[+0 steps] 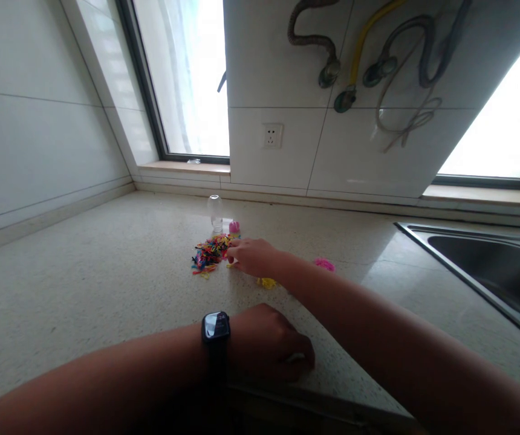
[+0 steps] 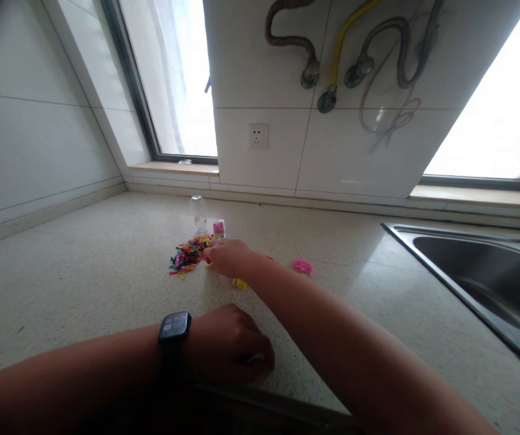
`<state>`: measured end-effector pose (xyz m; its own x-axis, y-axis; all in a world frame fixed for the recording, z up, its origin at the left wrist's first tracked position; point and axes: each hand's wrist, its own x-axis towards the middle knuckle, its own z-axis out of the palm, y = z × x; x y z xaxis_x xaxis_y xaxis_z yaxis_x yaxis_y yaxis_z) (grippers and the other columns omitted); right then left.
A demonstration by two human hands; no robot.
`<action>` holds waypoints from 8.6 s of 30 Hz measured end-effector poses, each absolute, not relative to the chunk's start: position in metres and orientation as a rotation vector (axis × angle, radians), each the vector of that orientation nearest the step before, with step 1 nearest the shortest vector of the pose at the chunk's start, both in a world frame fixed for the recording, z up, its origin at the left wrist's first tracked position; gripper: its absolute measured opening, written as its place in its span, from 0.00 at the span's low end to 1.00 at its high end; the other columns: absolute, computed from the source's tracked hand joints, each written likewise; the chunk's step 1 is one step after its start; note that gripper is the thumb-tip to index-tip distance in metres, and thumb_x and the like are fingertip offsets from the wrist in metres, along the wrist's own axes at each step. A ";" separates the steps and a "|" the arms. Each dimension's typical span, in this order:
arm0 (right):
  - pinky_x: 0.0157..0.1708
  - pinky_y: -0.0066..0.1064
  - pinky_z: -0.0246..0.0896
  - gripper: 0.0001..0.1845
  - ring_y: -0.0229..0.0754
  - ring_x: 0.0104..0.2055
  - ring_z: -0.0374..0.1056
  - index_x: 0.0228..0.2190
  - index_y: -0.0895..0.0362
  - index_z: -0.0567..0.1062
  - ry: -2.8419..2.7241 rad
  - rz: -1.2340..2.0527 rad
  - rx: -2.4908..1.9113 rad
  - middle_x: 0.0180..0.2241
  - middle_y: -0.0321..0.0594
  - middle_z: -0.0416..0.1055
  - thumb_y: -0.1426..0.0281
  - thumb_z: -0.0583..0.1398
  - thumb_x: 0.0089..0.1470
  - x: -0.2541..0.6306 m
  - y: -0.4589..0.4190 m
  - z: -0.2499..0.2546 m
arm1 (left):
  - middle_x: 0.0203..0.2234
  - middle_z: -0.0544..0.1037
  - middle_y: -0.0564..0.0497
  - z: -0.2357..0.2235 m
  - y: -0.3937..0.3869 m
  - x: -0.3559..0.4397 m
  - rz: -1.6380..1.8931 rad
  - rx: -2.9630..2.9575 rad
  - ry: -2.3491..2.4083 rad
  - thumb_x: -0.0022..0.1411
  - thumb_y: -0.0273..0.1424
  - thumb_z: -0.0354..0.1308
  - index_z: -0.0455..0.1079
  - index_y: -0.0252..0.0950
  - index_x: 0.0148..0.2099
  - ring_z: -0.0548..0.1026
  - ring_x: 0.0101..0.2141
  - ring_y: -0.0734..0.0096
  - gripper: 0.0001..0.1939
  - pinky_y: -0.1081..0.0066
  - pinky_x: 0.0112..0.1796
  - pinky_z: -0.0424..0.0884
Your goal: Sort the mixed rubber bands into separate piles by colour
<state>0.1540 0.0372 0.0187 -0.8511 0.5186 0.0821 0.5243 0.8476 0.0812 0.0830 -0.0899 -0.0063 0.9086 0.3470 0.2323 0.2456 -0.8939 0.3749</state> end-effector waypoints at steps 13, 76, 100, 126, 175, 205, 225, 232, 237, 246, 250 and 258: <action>0.41 0.29 0.61 0.08 0.43 0.44 0.71 0.37 0.57 0.80 -2.952 0.124 -0.791 0.43 0.43 0.76 0.71 0.60 0.56 0.176 0.040 0.044 | 0.26 0.79 0.55 -0.008 -0.089 0.083 0.402 2.759 0.440 0.64 0.33 0.58 0.76 0.42 0.45 0.78 0.27 0.72 0.09 0.74 0.31 0.68; 0.26 0.30 0.55 0.27 0.37 0.25 0.61 0.32 0.57 0.78 -1.915 0.827 -1.547 0.24 0.37 0.68 0.46 0.54 0.55 0.436 0.051 -0.021 | 0.32 0.78 0.51 0.018 -0.027 0.030 0.516 2.852 1.083 0.67 0.30 0.52 0.74 0.38 0.48 0.74 0.31 0.72 0.11 0.71 0.37 0.68; 0.29 0.32 0.57 0.30 0.40 0.28 0.63 0.33 0.57 0.78 -1.988 0.803 -1.568 0.28 0.41 0.72 0.44 0.53 0.56 0.440 0.058 -0.028 | 0.40 0.75 0.49 -0.004 0.029 -0.031 0.356 2.884 1.618 0.68 0.34 0.53 0.76 0.45 0.46 0.74 0.37 0.67 0.11 0.69 0.37 0.68; 0.29 0.32 0.56 0.30 0.40 0.28 0.62 0.34 0.58 0.78 -2.017 0.790 -1.608 0.28 0.41 0.71 0.45 0.52 0.57 0.437 0.053 -0.023 | 0.40 0.76 0.51 0.007 0.021 -0.026 0.320 2.964 1.519 0.68 0.34 0.54 0.75 0.42 0.40 0.75 0.36 0.69 0.08 0.72 0.35 0.68; 0.30 0.33 0.56 0.28 0.41 0.29 0.63 0.30 0.56 0.75 -2.157 0.649 -1.561 0.27 0.40 0.72 0.45 0.51 0.58 0.433 0.048 -0.018 | 0.28 0.77 0.52 0.012 -0.026 0.062 0.651 2.775 1.157 0.71 0.36 0.48 0.73 0.38 0.40 0.73 0.29 0.72 0.13 0.72 0.33 0.65; 0.31 0.29 0.56 0.09 0.37 0.28 0.66 0.35 0.54 0.79 -2.494 0.412 -0.947 0.28 0.37 0.75 0.65 0.60 0.57 0.247 0.045 0.047 | 0.25 0.76 0.53 -0.012 -0.088 0.100 0.496 3.164 0.338 0.65 0.36 0.54 0.64 0.38 0.34 0.75 0.25 0.69 0.09 0.67 0.20 0.58; 0.33 0.30 0.62 0.15 0.47 0.42 0.74 0.37 0.55 0.80 -3.006 -0.236 -0.914 0.41 0.45 0.79 0.57 0.60 0.59 0.123 0.057 0.028 | 0.27 0.76 0.56 -0.009 -0.087 0.099 0.472 3.173 0.289 0.66 0.36 0.54 0.67 0.38 0.35 0.74 0.26 0.70 0.09 0.66 0.21 0.60; 0.34 0.30 0.60 0.14 0.47 0.42 0.73 0.37 0.56 0.80 -2.955 -0.195 -0.922 0.41 0.46 0.79 0.62 0.58 0.60 0.126 0.056 0.027 | 0.26 0.76 0.56 -0.009 -0.088 0.100 0.457 3.171 0.294 0.66 0.36 0.54 0.67 0.38 0.36 0.75 0.27 0.69 0.08 0.66 0.21 0.61; 0.34 0.30 0.57 0.15 0.44 0.40 0.73 0.39 0.55 0.80 -2.836 -0.082 -0.989 0.39 0.45 0.79 0.62 0.56 0.61 0.135 0.061 0.021 | 0.27 0.76 0.55 -0.008 -0.088 0.099 0.432 3.161 0.287 0.67 0.36 0.54 0.67 0.38 0.36 0.75 0.27 0.70 0.09 0.66 0.21 0.60; 0.32 0.27 0.53 0.10 0.36 0.30 0.68 0.33 0.59 0.81 -2.556 0.395 -0.876 0.29 0.39 0.77 0.68 0.60 0.58 0.148 0.065 0.015 | 0.26 0.75 0.55 -0.009 -0.087 0.100 0.471 3.167 0.296 0.66 0.36 0.54 0.66 0.38 0.34 0.75 0.27 0.70 0.09 0.67 0.20 0.57; 0.31 0.26 0.53 0.09 0.35 0.29 0.66 0.33 0.61 0.81 -2.467 0.519 -0.891 0.27 0.38 0.76 0.69 0.61 0.57 0.162 0.061 0.020 | 0.26 0.76 0.55 -0.007 -0.088 0.100 0.440 3.168 0.300 0.67 0.36 0.54 0.66 0.37 0.35 0.75 0.27 0.70 0.09 0.67 0.20 0.56; 0.28 0.28 0.54 0.19 0.36 0.26 0.62 0.33 0.62 0.80 -2.287 0.633 -1.086 0.25 0.38 0.73 0.59 0.59 0.55 0.266 0.072 0.034 | 0.25 0.75 0.55 -0.009 -0.087 0.099 0.451 3.196 0.296 0.67 0.36 0.52 0.63 0.38 0.34 0.74 0.26 0.71 0.09 0.67 0.19 0.54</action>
